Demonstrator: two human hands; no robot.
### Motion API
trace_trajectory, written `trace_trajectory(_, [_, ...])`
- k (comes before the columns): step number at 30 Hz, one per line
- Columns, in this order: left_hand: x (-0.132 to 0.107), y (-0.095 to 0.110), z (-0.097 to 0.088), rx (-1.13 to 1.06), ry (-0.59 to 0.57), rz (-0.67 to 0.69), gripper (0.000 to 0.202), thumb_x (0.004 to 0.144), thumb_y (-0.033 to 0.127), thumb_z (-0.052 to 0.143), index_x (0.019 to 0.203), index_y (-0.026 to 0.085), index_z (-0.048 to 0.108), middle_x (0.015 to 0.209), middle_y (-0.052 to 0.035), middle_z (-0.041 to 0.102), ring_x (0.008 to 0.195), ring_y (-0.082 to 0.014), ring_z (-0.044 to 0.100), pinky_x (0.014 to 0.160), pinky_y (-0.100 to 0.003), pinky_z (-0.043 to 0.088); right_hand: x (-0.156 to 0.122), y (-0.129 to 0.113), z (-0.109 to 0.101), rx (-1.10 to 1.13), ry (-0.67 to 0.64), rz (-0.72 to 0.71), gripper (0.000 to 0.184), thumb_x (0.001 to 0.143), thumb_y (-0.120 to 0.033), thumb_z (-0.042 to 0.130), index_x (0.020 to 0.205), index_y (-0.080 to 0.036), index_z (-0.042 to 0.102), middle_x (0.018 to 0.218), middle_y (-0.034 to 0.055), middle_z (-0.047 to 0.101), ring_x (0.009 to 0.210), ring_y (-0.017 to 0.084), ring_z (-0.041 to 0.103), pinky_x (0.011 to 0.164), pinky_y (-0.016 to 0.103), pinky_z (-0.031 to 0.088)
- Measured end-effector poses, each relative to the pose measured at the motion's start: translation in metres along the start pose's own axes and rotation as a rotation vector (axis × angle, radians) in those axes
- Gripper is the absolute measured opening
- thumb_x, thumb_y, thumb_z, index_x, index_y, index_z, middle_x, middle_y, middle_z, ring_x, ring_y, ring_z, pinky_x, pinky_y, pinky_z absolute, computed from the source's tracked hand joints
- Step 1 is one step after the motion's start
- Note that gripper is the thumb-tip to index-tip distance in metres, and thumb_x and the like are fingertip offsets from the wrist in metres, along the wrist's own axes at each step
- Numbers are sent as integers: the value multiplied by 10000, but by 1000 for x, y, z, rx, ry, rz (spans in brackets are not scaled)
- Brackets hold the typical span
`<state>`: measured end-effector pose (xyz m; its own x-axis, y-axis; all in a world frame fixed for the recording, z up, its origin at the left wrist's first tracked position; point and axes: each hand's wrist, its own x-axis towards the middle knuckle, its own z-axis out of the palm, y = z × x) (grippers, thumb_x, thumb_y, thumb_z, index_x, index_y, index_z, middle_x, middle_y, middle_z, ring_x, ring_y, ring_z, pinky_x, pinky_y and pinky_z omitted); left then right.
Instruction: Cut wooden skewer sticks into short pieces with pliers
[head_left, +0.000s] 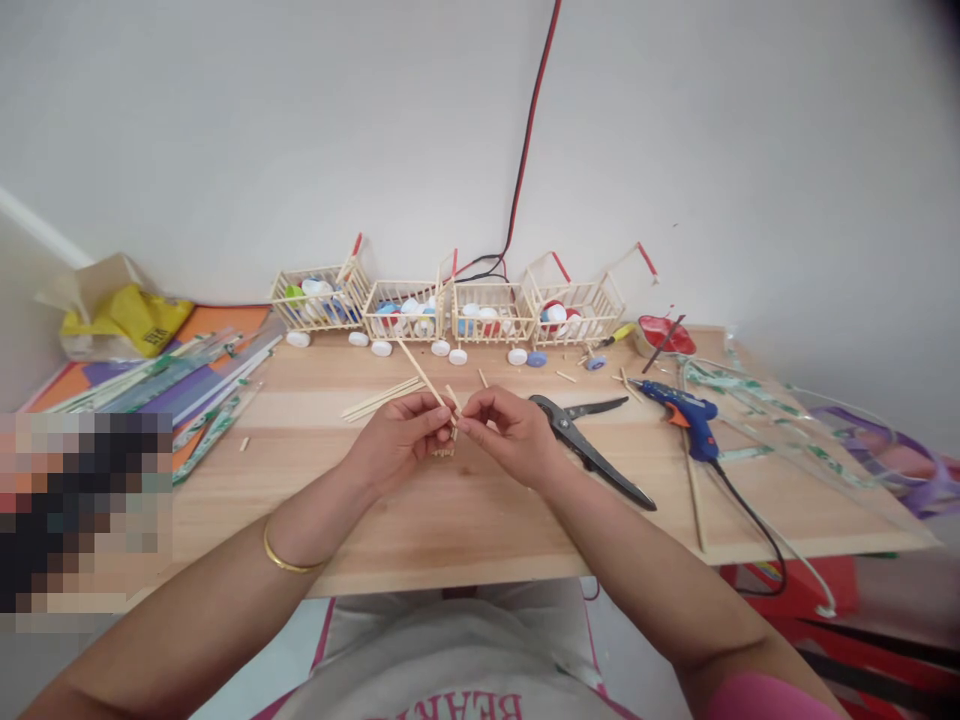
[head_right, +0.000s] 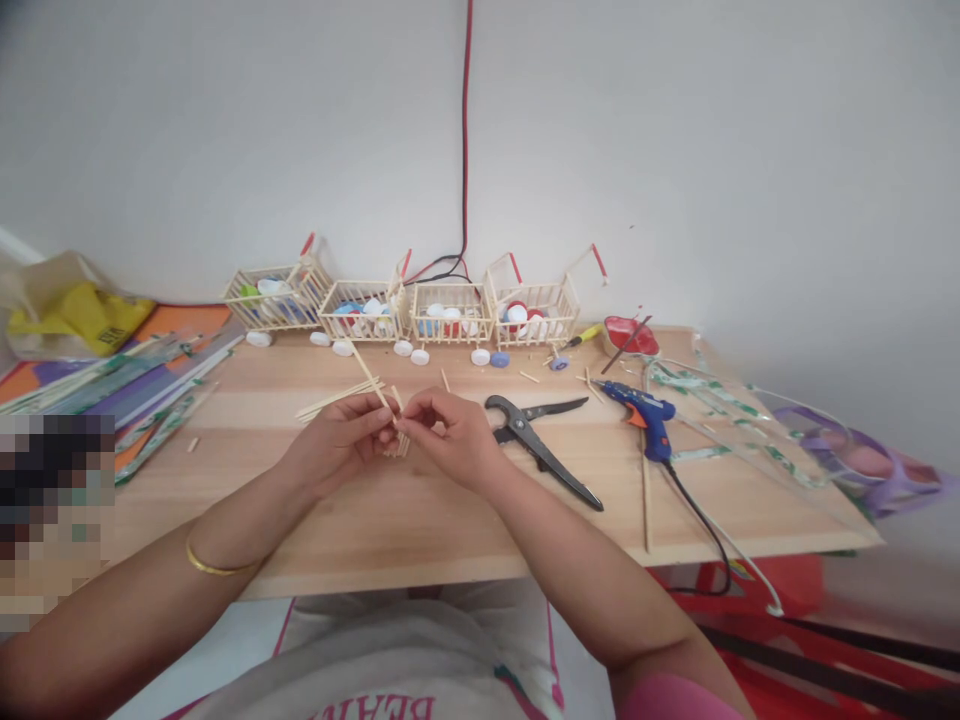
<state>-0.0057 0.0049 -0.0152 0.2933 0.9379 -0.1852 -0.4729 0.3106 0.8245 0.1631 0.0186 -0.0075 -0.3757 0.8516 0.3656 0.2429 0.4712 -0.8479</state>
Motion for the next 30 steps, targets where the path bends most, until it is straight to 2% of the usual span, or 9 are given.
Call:
trace_trajectory(8, [-2, 2, 1, 33, -27, -36, 141, 705, 228, 698, 744, 112, 628, 595, 1, 571, 557, -75, 528, 597, -219, 454, -2, -1, -1, 61, -101, 8, 118, 783, -294, 615, 805, -183, 584, 742, 7, 609, 668, 113, 552, 621, 240, 451])
trace_trajectory(12, [-2, 4, 0, 28, -23, -40, 122, 718, 219, 686, 733, 119, 617, 579, 11, 568, 543, -74, 535, 586, -216, 441, -2, 0, -3, 99, -161, -1, 160, 765, -277, 634, 879, -180, 576, 777, 9, 604, 674, 107, 547, 647, 245, 462])
trace_trajectory(19, [-1, 4, 0, 12, -1, -48, 143, 702, 223, 701, 701, 117, 605, 572, 9, 570, 541, -79, 542, 579, -217, 447, -2, -2, -5, 18, -150, -22, 104, 786, -247, 609, 866, -182, 598, 791, 10, 628, 730, 116, 578, 695, 248, 463])
trace_trajectory(30, [-2, 1, 1, -6, 24, -77, 178, 672, 224, 724, 687, 107, 590, 573, 9, 573, 530, -71, 540, 586, -211, 469, -2, 1, -4, -10, -119, -82, 43, 780, -203, 602, 809, -171, 604, 754, 5, 627, 692, 105, 571, 667, 227, 453])
